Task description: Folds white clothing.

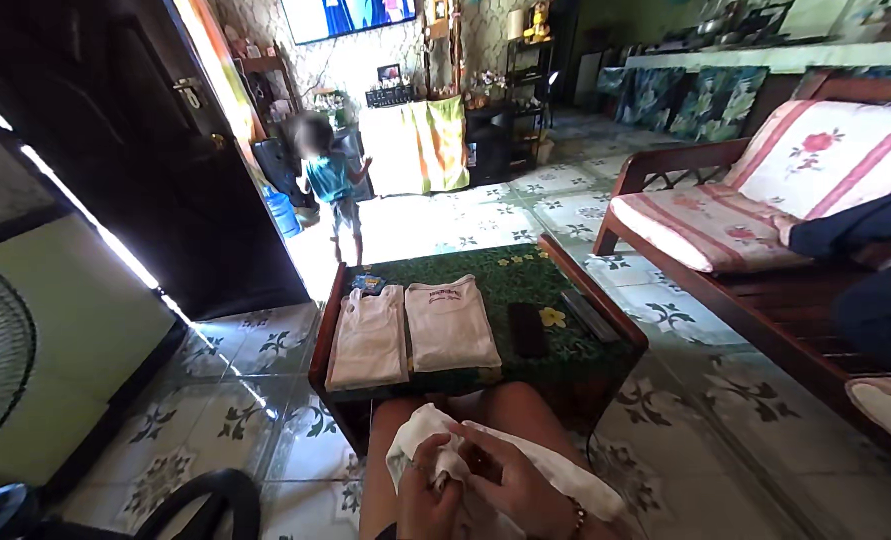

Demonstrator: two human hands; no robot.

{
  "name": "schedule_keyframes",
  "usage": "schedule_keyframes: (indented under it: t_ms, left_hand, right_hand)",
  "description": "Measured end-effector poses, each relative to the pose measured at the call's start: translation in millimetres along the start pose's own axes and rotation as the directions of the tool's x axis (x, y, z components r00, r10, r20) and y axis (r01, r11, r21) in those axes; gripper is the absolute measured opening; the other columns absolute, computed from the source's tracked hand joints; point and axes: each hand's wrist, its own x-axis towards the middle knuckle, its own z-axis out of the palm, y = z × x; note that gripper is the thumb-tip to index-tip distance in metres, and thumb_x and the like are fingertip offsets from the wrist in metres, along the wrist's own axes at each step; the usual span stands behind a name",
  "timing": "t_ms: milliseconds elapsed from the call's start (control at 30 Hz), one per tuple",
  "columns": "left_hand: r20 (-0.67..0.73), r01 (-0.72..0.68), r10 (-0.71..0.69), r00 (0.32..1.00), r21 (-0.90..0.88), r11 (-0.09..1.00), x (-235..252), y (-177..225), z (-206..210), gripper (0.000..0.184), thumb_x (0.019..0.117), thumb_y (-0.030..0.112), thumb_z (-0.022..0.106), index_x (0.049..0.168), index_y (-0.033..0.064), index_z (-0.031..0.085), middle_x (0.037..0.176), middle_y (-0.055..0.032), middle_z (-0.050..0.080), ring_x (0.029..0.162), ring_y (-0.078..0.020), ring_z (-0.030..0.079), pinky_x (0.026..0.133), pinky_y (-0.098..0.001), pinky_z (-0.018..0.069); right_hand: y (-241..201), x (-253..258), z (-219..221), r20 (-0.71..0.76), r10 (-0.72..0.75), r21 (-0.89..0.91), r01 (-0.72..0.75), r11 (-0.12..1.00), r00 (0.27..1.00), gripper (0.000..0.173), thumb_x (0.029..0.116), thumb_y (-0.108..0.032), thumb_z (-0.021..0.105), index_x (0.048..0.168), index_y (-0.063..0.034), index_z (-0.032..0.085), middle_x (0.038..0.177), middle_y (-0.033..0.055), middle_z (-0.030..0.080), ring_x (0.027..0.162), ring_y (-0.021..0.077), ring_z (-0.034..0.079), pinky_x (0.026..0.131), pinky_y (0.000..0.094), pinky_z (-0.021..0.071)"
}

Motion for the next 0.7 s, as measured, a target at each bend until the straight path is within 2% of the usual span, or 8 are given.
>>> schedule_keyframes:
  t_ms: [100, 200, 333, 467, 600, 700]
  left_hand:
    - [0.032, -0.004, 0.002, 0.999, 0.072, 0.997, -1, 2, 0, 0.045, 0.0835, -0.001, 0.069, 0.128, -0.0045, 0.062, 0.112, -0.0146, 0.072, 0.1, -0.0141, 0.07, 0.093, -0.0346, 0.0569]
    - [0.046, -0.011, 0.005, 0.999, 0.125, 0.992, -1, 1, 1, 0.045, 0.0825, -0.002, 0.07, 0.127, -0.0036, 0.064, 0.115, -0.0165, 0.072, 0.103, -0.0187, 0.071, 0.094, -0.038, 0.0567]
    - [0.058, -0.034, 0.026, 0.998, 0.158, 0.987, -2, -2, 1, 0.045, 0.0822, -0.003, 0.07, 0.127, -0.0036, 0.064, 0.114, -0.0185, 0.071, 0.103, -0.0235, 0.071, 0.094, -0.0428, 0.0568]
    - [0.073, -0.059, 0.048, 0.996, 0.166, 0.984, -1, -1, 2, 0.043, 0.0832, -0.002, 0.07, 0.126, -0.0036, 0.065, 0.115, -0.0178, 0.071, 0.105, -0.0226, 0.071, 0.096, -0.0416, 0.0565]
    - [0.082, -0.069, 0.053, 0.995, 0.212, 0.975, 1, -1, 2, 0.043, 0.0828, -0.002, 0.069, 0.126, -0.0026, 0.065, 0.113, -0.0176, 0.072, 0.104, -0.0258, 0.071, 0.094, -0.0454, 0.0567]
    - [0.086, -0.075, 0.058, 0.995, 0.212, 0.974, 1, -1, 0, 0.045, 0.0816, -0.003, 0.07, 0.126, -0.0021, 0.065, 0.113, -0.0177, 0.072, 0.103, -0.0259, 0.071, 0.093, -0.0451, 0.057]
  right_hand:
    - [4, 0, 4, -0.083, -0.057, -0.132, 0.046, 0.99, 0.995, 0.055, 0.088, -0.002, 0.068, 0.142, -0.0015, 0.058, 0.096, 0.0096, 0.07, 0.08, 0.0093, 0.066, 0.075, 0.0247, 0.0572]
    - [8, 1, 3, -0.047, -0.159, -0.202, 0.146, 0.968, 0.986, 0.058, 0.0849, -0.003, 0.068, 0.142, -0.0015, 0.058, 0.092, 0.0116, 0.069, 0.073, 0.0109, 0.062, 0.068, 0.0252, 0.0544]
    - [4, 1, 1, 0.021, -0.045, -0.156, 0.047, 0.987, 0.999, 0.065, 0.0876, -0.003, 0.068, 0.149, -0.0027, 0.049, 0.1, 0.0129, 0.071, 0.08, 0.013, 0.067, 0.075, 0.0291, 0.0578]
    - [5, 0, 6, -0.05, -0.031, -0.177, 0.022, 0.984, 0.998, 0.06, 0.0859, -0.002, 0.068, 0.144, -0.002, 0.055, 0.1, 0.0124, 0.073, 0.079, 0.0123, 0.068, 0.075, 0.0292, 0.0581]
    - [8, 0, 12, -0.15, -0.074, -0.241, 0.036, 0.97, 0.986, 0.063, 0.0809, -0.003, 0.069, 0.142, -0.0019, 0.058, 0.089, 0.0094, 0.071, 0.07, 0.0115, 0.062, 0.066, 0.0268, 0.0548]
    - [5, -1, 13, -0.165, -0.053, -0.244, 0.012, 0.97, 0.985, 0.062, 0.0809, -0.003, 0.069, 0.142, -0.0027, 0.058, 0.085, 0.0093, 0.068, 0.066, 0.0103, 0.059, 0.063, 0.0252, 0.0531]
